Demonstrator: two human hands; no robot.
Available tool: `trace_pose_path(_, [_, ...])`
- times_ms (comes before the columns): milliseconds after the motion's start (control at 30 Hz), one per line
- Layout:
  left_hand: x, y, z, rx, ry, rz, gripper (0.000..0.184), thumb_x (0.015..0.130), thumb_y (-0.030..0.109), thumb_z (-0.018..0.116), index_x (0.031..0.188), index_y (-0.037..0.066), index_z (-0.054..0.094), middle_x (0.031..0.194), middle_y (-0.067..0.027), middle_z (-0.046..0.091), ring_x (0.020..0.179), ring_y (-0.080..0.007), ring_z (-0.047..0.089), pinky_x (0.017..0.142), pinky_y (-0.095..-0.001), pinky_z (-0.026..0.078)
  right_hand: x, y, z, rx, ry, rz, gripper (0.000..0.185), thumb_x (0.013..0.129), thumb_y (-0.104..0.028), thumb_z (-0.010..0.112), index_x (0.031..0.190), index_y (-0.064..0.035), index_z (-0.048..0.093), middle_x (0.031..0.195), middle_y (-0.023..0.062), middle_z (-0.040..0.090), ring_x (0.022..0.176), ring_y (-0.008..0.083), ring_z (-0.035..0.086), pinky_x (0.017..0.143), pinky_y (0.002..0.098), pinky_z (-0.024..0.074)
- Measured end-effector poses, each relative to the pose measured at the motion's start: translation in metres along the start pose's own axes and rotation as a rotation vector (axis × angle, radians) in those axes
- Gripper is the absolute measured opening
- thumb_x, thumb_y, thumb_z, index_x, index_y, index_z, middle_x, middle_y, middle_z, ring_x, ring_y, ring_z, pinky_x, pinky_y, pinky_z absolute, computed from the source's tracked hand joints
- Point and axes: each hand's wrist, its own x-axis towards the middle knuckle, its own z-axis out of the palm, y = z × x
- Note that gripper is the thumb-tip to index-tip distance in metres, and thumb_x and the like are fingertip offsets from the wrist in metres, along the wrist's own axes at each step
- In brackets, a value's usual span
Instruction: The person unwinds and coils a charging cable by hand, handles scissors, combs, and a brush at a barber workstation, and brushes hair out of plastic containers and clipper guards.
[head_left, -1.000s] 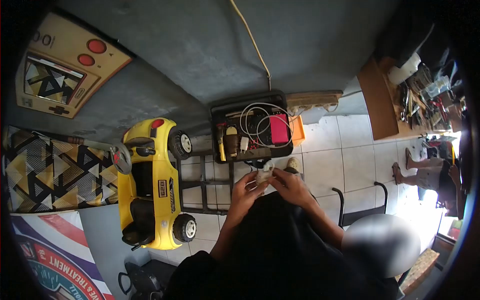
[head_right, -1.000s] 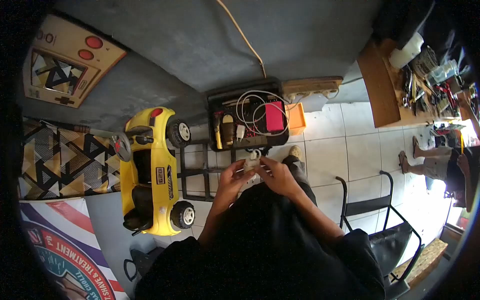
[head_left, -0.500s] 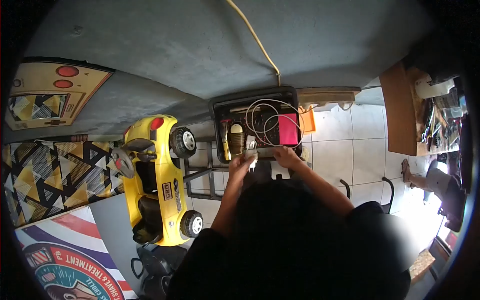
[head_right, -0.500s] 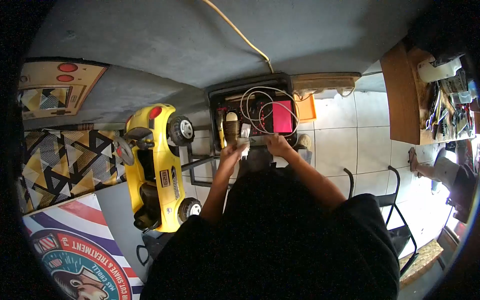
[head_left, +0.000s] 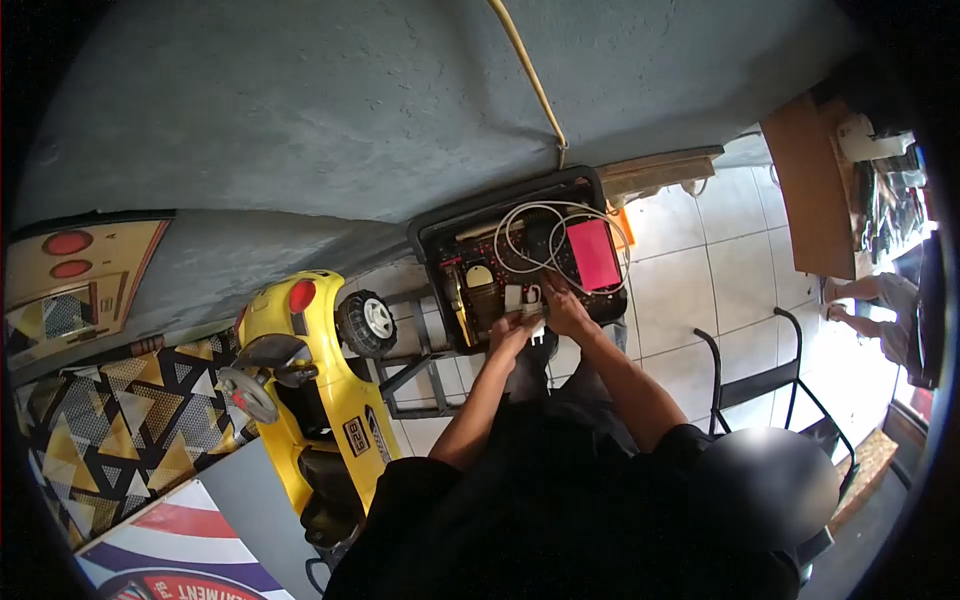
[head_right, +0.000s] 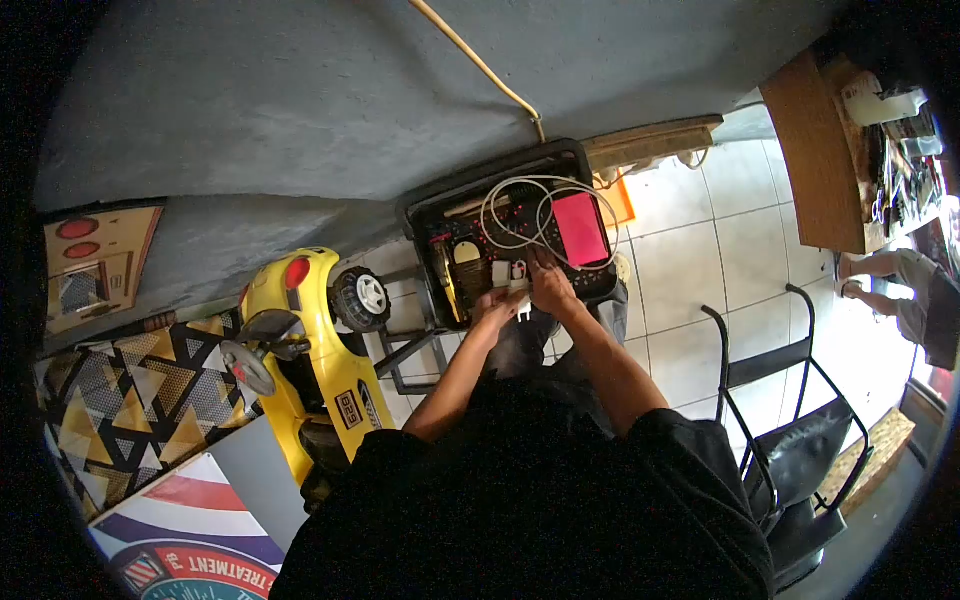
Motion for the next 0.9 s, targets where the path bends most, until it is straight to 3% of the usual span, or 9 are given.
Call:
trace_pose_path(67, [0.034, -0.032, 0.008, 0.009, -0.008, 0.015, 0.034, 0.078, 0.026, 0.072, 0.103, 0.003, 0.066, 0.092, -0.0063, 0.067, 0.083, -0.0148, 0.06, 0.074, -0.0294, 0.046, -0.004, 0.005, 0.003, -0.089, 0.263, -0.046, 0.061, 0.073, -0.004, 0.055, 0.132, 0.0049, 0.04, 0.132, 0.0278, 0.044, 0.126, 0.0399, 0.039, 0.105, 0.0421, 0.0326])
trace_pose_path(233, [0.062, -0.034, 0.031, -0.173, -0.014, 0.091, 0.032, 0.081, 0.025, 0.065, 0.105, 0.005, 0.065, 0.096, -0.0106, 0.067, 0.088, -0.0172, 0.06, 0.077, -0.0311, 0.045, -0.008, -0.002, -0.013, 0.274, 0.391, 0.065, 0.046, 0.075, -0.004, 0.056, 0.12, 0.0028, 0.051, 0.112, 0.0286, 0.056, 0.107, 0.0438, 0.052, 0.091, 0.0452, 0.0433])
trace_pose_path(267, [0.065, -0.024, 0.034, 0.131, 0.075, 0.005, 0.024, 0.091, 0.015, 0.056, 0.113, 0.007, 0.061, 0.089, -0.0015, 0.064, 0.062, -0.0075, 0.047, 0.055, -0.025, 0.043, -0.006, -0.004, -0.013, 0.303, 0.316, 0.186, 0.041, 0.076, -0.005, 0.056, 0.116, 0.0021, 0.053, 0.11, 0.0283, 0.057, 0.104, 0.0435, 0.054, 0.089, 0.0455, 0.0447])
trace_pose_path(300, [0.068, -0.022, 0.035, 0.136, 0.079, -0.017, 0.024, 0.091, 0.015, 0.056, 0.113, 0.007, 0.061, 0.089, -0.0015, 0.064, 0.062, -0.0075, 0.047, 0.055, -0.025, 0.043, -0.007, -0.004, -0.011, 0.329, 0.238, 0.312, 0.037, 0.076, -0.006, 0.057, 0.112, 0.0014, 0.054, 0.108, 0.0279, 0.057, 0.101, 0.0433, 0.055, 0.086, 0.0459, 0.046])
trace_pose_path(367, [0.071, -0.023, 0.038, 0.051, 0.167, -0.033, 0.036, 0.081, 0.023, 0.062, 0.109, 0.002, 0.061, 0.099, -0.0143, 0.067, 0.092, -0.0245, 0.063, 0.082, -0.034, 0.047, -0.009, 0.0, 0.004, 0.309, 0.137, 0.346, 0.039, 0.075, -0.008, 0.059, 0.113, 0.0007, 0.052, 0.102, 0.0278, 0.059, 0.096, 0.0441, 0.056, 0.082, 0.0476, 0.047])
trace_pose_path(467, [0.048, -0.002, 0.043, 0.436, 0.305, 0.161, 0.036, 0.08, 0.022, 0.06, 0.107, -0.001, 0.059, 0.101, -0.0209, 0.065, 0.095, -0.0357, 0.062, 0.084, -0.0417, 0.048, -0.017, -0.005, 0.009, 0.252, 0.125, 0.286, 0.061, 0.071, -0.008, 0.064, 0.127, 0.0, 0.041, 0.109, 0.0294, 0.055, 0.101, 0.0464, 0.053, 0.085, 0.0482, 0.0461])
trace_pose_path(600, [0.023, 0.029, 0.045, 0.685, 0.168, 0.07, 0.053, 0.083, 0.018, 0.058, 0.132, 0.007, 0.041, 0.116, -0.0219, 0.058, 0.107, -0.0385, 0.057, 0.09, -0.0452, 0.047, -0.021, 0.002, 0.026, 0.09, 0.187, 0.116, 0.061, 0.078, -0.011, 0.059, 0.132, 0.002, 0.035, 0.119, 0.0326, 0.047, 0.095, 0.0493, 0.055, 0.081, 0.0506, 0.0479])
trace_pose_path(700, [0.006, 0.042, 0.042, 0.694, 0.212, -0.055, 0.052, 0.082, 0.022, 0.062, 0.127, 0.002, 0.043, 0.117, -0.0255, 0.056, 0.104, -0.0413, 0.057, 0.089, -0.0463, 0.047, -0.017, -0.019, 0.0, 0.253, 0.022, 0.25, 0.059, 0.078, -0.01, 0.058, 0.131, 0.0018, 0.035, 0.118, 0.0328, 0.048, 0.096, 0.0496, 0.055, 0.081, 0.0507, 0.0478])
trace_pose_path(900, [0.012, 0.002, 0.033, 0.657, 0.402, 0.468, 0.061, 0.078, 0.019, 0.069, 0.129, 0.001, 0.041, 0.101, -0.0228, 0.058, 0.099, -0.039, 0.056, 0.08, -0.0461, 0.048, 0.005, -0.002, 0.003, 0.194, -0.004, 0.144, 0.068, 0.074, -0.011, 0.062, 0.136, -0.0086, 0.033, 0.079, 0.026, 0.062, 0.077, 0.047, 0.06, 0.069, 0.0509, 0.0504])
